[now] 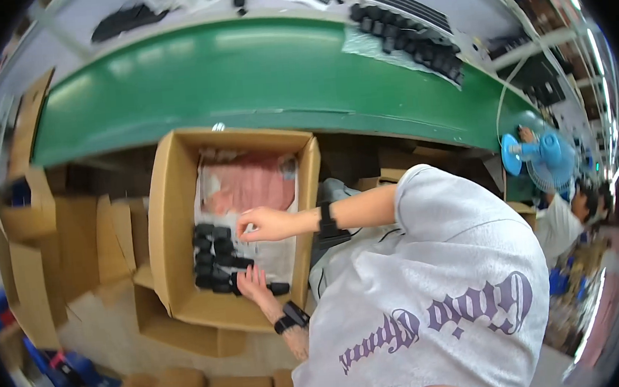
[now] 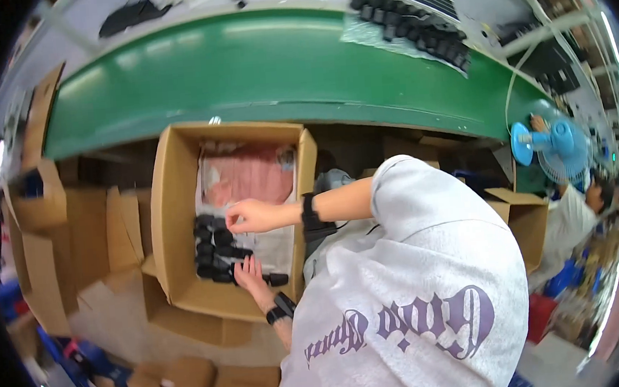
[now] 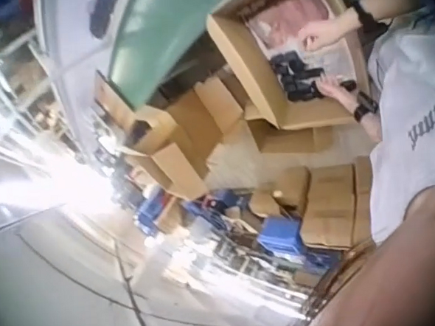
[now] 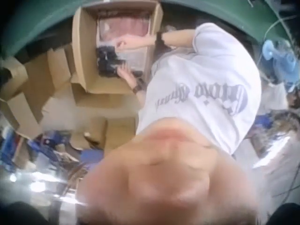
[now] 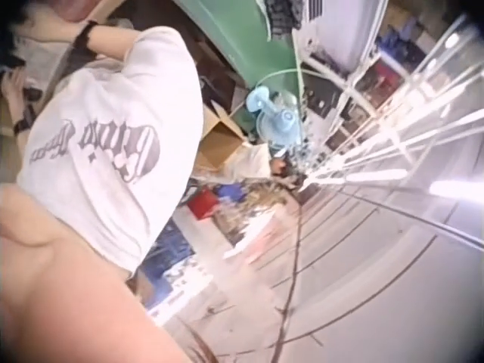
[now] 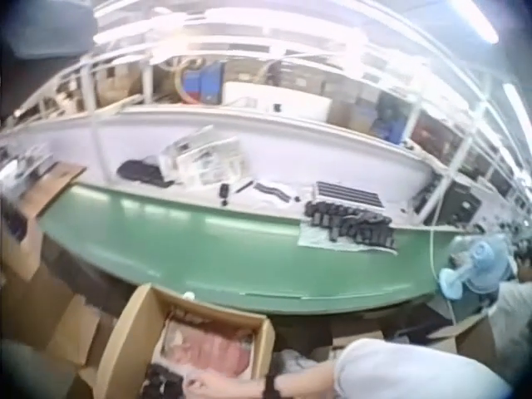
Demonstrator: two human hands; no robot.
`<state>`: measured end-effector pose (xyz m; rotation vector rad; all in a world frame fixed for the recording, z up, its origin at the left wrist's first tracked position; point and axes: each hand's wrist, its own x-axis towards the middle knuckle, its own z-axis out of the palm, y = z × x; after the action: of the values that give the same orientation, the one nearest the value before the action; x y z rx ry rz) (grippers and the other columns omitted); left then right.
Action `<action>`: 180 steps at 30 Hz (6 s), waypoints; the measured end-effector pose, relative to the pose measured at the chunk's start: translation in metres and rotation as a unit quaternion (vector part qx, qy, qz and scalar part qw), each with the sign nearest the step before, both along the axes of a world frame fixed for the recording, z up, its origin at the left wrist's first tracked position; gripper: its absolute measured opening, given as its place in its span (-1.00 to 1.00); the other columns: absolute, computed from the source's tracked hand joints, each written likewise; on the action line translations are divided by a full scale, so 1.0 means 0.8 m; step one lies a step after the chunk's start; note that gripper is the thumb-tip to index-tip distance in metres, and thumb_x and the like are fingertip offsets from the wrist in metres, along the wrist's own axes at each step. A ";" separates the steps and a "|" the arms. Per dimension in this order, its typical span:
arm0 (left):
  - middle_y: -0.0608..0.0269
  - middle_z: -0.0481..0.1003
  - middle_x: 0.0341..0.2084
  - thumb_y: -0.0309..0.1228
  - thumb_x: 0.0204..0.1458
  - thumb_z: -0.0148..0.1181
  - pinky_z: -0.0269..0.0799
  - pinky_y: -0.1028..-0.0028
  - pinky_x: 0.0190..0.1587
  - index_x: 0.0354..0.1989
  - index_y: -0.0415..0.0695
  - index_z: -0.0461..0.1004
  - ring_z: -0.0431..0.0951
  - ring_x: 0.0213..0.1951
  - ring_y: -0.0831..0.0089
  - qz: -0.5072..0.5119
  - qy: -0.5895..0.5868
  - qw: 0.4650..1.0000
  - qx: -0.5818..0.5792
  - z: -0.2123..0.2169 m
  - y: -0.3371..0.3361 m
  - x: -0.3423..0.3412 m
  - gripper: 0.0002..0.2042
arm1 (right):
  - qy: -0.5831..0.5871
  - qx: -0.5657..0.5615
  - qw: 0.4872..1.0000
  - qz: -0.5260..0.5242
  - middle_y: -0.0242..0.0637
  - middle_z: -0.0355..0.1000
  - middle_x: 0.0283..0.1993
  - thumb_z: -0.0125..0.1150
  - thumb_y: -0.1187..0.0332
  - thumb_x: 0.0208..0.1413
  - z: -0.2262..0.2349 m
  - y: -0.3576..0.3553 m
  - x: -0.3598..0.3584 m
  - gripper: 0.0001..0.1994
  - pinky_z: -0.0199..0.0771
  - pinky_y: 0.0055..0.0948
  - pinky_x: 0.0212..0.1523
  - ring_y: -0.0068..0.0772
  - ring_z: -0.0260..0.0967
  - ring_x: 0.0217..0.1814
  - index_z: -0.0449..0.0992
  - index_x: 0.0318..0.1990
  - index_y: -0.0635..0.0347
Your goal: The worker is packing electronic components from a conveyor belt into a cardboard box, labeling it with a marker, and then covering the contents with newspaper.
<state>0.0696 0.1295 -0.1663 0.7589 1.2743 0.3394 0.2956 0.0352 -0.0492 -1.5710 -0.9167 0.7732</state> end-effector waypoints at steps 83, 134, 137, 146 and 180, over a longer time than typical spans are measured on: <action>0.17 0.49 -0.41 0.09 0.16 -0.18 0.39 0.50 -0.68 -0.17 -0.15 0.36 0.58 -0.28 0.27 0.188 -0.198 0.961 0.038 0.242 -0.217 -0.028 -0.51 | 0.291 -0.285 0.906 0.114 -0.35 0.45 -0.38 0.45 0.28 -0.22 -0.076 0.062 0.027 -0.58 0.43 -0.44 -0.50 -0.46 0.42 -0.35 0.45 -0.18 0.20; 0.38 0.45 -0.42 0.14 -0.19 0.33 0.40 0.37 -0.16 -0.27 -0.01 0.43 0.45 -0.28 0.51 0.021 -0.074 0.936 -0.344 0.083 -0.021 -0.026 -0.50 | 0.162 -0.413 0.865 0.234 -0.25 0.45 -0.34 0.44 0.50 -0.33 -0.277 0.066 -0.100 -0.39 0.39 -0.44 -0.52 -0.44 0.39 -0.43 0.29 -0.02 0.09; 0.34 0.45 -0.34 0.04 -0.10 0.31 0.43 0.29 -0.18 -0.17 0.01 0.40 0.46 -0.25 0.45 0.080 -0.145 0.918 -0.359 0.073 -0.026 -0.040 -0.55 | 0.138 -0.360 0.896 0.222 -0.22 0.47 -0.30 0.47 0.47 -0.37 -0.289 0.057 -0.120 -0.36 0.45 -0.37 -0.34 -0.35 0.44 -0.33 0.28 -0.03 0.16; 0.01 0.40 -0.12 -0.33 -0.18 0.40 0.42 0.14 -0.03 0.04 -0.12 0.08 0.46 -0.08 0.07 0.033 0.315 0.940 -0.130 0.027 -0.052 -0.009 -0.34 | -0.047 -0.378 0.910 0.164 -0.15 0.51 -0.25 0.51 0.33 -0.49 -0.293 0.047 -0.152 -0.40 0.47 -0.34 -0.16 -0.17 0.49 -0.20 0.41 -0.16 0.25; 0.06 0.45 -0.42 -0.62 -0.08 -0.10 0.48 0.32 -0.19 -0.31 -0.33 0.35 0.49 -0.34 0.22 0.546 0.016 0.793 -0.271 -0.117 -0.090 0.069 -0.84 | -0.294 -0.288 0.911 0.012 0.11 0.41 -0.17 0.38 0.02 -0.16 -0.247 0.172 -0.033 -0.38 0.39 -0.09 -0.11 0.13 0.37 -0.13 0.34 -0.15 0.42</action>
<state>0.1245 0.0575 -0.2601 -0.5542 1.6373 0.8332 0.2694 0.1727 -0.2465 -2.3990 -1.2032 0.6200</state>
